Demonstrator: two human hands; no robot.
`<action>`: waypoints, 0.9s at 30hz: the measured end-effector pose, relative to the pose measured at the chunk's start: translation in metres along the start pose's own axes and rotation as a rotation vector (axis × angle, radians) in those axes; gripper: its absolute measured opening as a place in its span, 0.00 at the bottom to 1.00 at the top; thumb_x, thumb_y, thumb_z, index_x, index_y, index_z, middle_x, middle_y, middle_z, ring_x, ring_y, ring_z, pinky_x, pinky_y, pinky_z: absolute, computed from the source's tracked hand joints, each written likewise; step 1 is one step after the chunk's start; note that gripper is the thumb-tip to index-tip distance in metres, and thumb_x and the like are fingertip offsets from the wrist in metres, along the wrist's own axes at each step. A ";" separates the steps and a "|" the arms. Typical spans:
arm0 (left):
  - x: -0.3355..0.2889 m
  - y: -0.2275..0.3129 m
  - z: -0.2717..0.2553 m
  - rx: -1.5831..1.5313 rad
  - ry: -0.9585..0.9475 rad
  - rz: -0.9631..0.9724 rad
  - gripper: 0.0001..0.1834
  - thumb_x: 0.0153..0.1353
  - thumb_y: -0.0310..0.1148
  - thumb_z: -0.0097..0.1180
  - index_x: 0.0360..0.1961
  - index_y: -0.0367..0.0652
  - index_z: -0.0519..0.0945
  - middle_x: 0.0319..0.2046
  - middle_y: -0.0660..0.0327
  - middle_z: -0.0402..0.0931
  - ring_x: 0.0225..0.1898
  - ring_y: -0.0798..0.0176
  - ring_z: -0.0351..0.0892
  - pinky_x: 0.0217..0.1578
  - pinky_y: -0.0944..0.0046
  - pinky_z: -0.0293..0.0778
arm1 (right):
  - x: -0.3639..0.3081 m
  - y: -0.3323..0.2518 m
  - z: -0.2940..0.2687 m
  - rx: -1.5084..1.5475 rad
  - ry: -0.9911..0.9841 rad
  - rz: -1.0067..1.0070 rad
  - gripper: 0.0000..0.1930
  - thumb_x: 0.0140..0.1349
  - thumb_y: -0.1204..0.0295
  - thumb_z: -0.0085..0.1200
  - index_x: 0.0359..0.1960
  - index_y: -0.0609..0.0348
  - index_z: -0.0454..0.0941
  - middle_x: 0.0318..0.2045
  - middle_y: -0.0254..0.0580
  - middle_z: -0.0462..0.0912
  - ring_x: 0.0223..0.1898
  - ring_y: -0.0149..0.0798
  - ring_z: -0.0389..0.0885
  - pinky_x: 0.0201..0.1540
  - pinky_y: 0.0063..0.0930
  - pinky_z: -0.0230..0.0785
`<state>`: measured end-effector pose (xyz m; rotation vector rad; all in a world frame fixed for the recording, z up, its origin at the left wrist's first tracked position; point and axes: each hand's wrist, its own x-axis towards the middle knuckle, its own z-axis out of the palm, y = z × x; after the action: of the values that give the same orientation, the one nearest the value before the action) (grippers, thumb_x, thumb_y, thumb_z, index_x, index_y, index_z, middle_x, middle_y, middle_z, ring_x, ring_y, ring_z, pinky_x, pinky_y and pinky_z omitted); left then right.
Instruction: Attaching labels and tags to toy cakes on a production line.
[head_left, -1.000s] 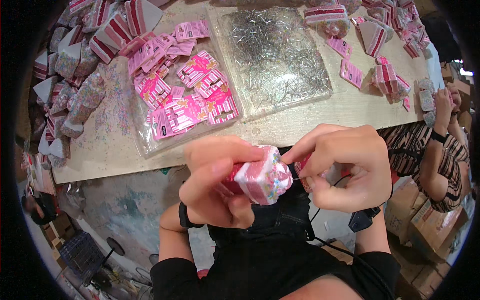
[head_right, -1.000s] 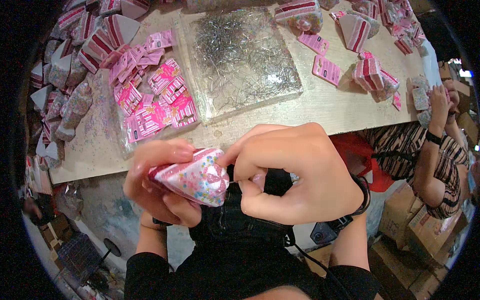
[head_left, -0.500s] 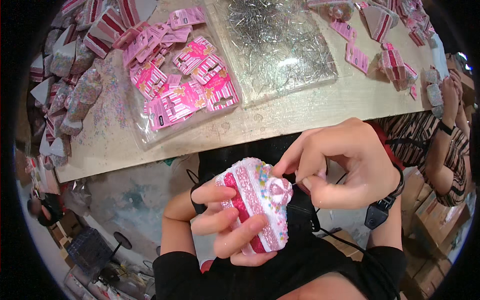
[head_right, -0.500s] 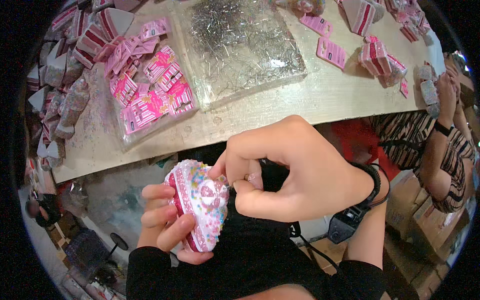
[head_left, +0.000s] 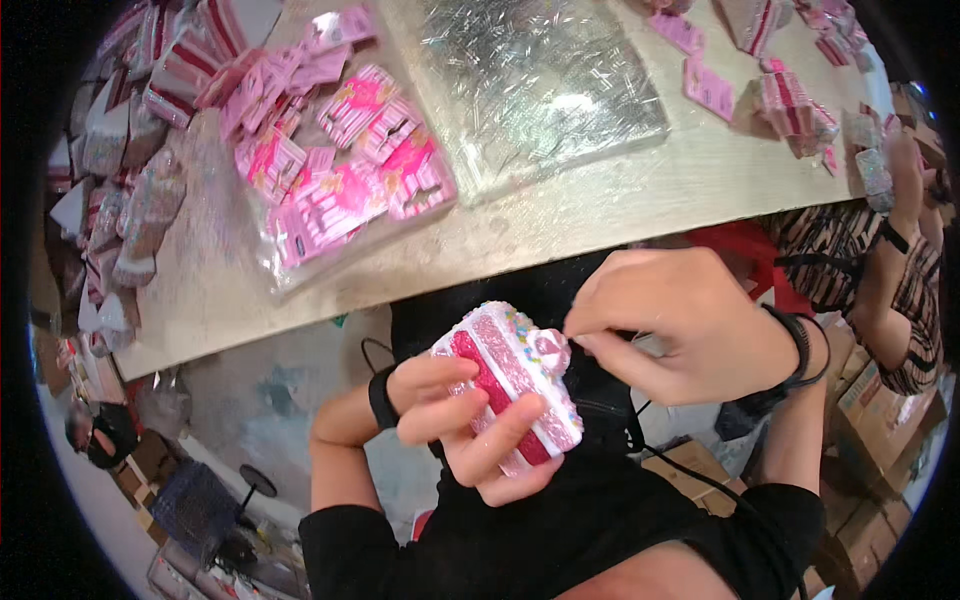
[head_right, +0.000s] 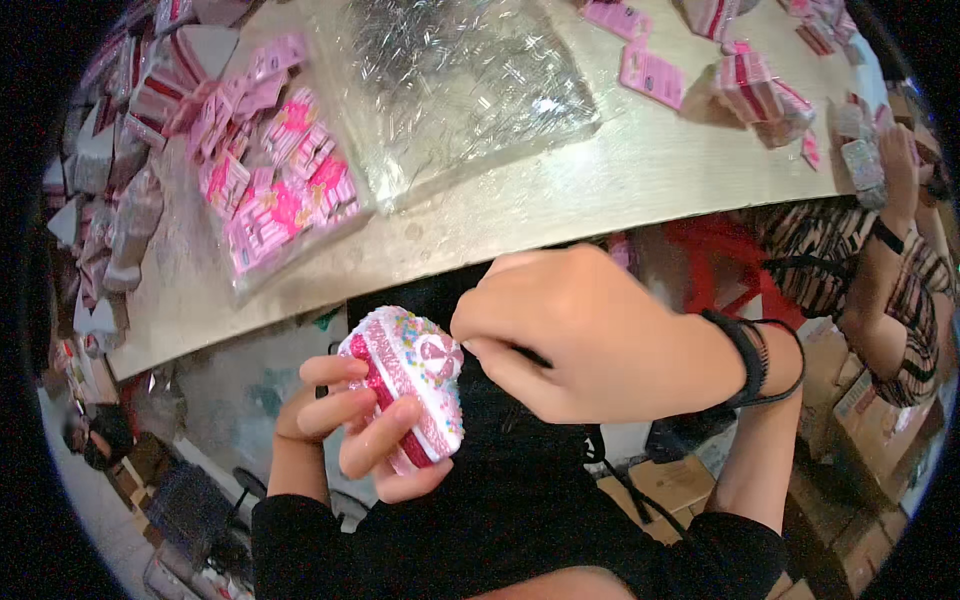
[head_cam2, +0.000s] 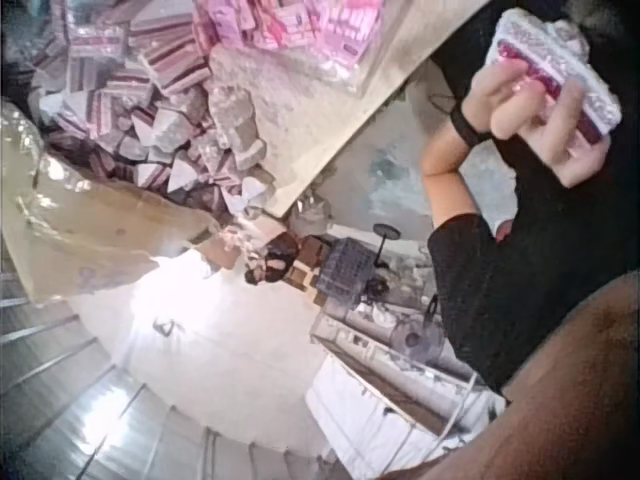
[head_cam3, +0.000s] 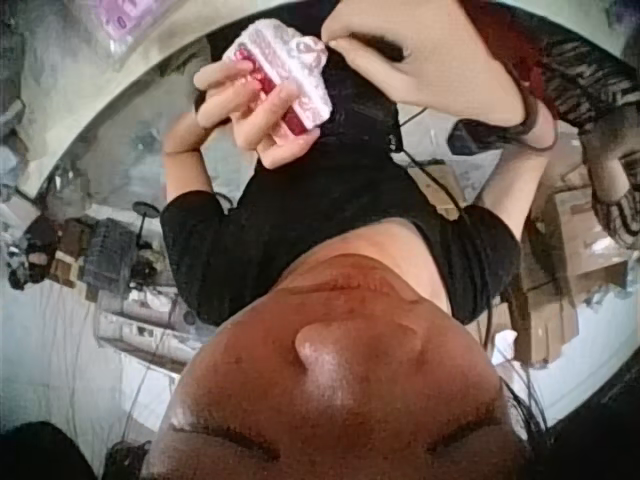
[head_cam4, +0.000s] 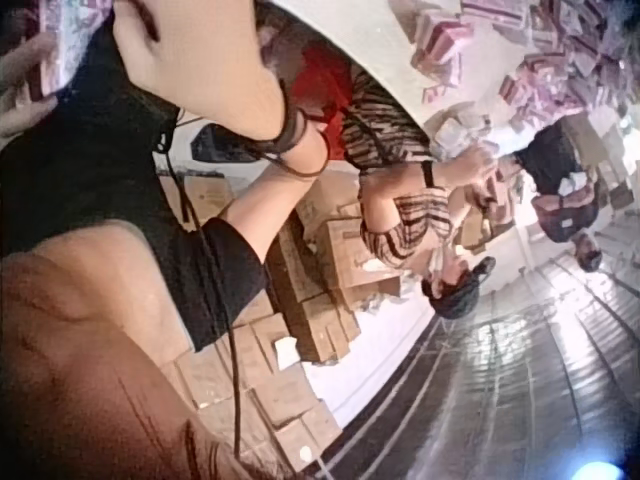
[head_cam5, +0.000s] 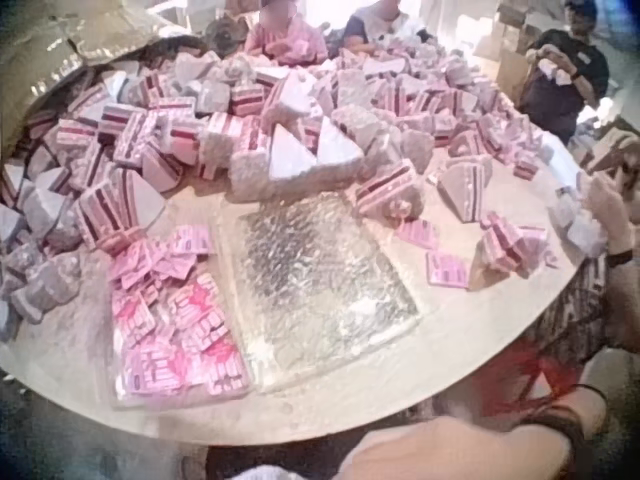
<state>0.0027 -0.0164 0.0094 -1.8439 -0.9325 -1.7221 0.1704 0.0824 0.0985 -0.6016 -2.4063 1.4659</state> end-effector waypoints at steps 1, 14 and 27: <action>-0.001 -0.004 0.001 -0.122 -0.063 -0.036 0.21 0.44 0.38 0.66 0.38 0.75 0.72 0.36 0.78 0.74 0.38 0.64 0.60 0.33 0.64 0.62 | -0.005 0.002 0.006 -0.099 0.088 -0.056 0.06 0.49 0.80 0.56 0.30 0.62 0.76 0.23 0.44 0.76 0.30 0.46 0.78 0.32 0.34 0.70; -0.060 0.035 -0.011 -0.647 -0.456 -1.357 0.12 0.61 0.19 0.51 0.44 0.39 0.65 0.40 0.56 0.69 0.39 0.66 0.68 0.43 0.66 0.66 | -0.061 0.072 0.103 -0.028 0.451 0.256 0.09 0.43 0.85 0.52 0.28 0.63 0.75 0.25 0.47 0.80 0.30 0.48 0.81 0.32 0.36 0.74; -0.098 0.029 0.001 -0.628 -0.607 -1.681 0.09 0.70 0.30 0.43 0.46 0.37 0.68 0.41 0.62 0.70 0.42 0.71 0.68 0.46 0.70 0.66 | -0.066 0.085 0.080 -0.147 0.180 0.361 0.04 0.47 0.78 0.56 0.27 0.59 0.80 0.22 0.48 0.82 0.26 0.50 0.82 0.28 0.38 0.74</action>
<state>0.0249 -0.0522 -0.0833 -2.0033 -3.0865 -2.4035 0.2123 0.0229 -0.0142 -1.2004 -2.3630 1.2961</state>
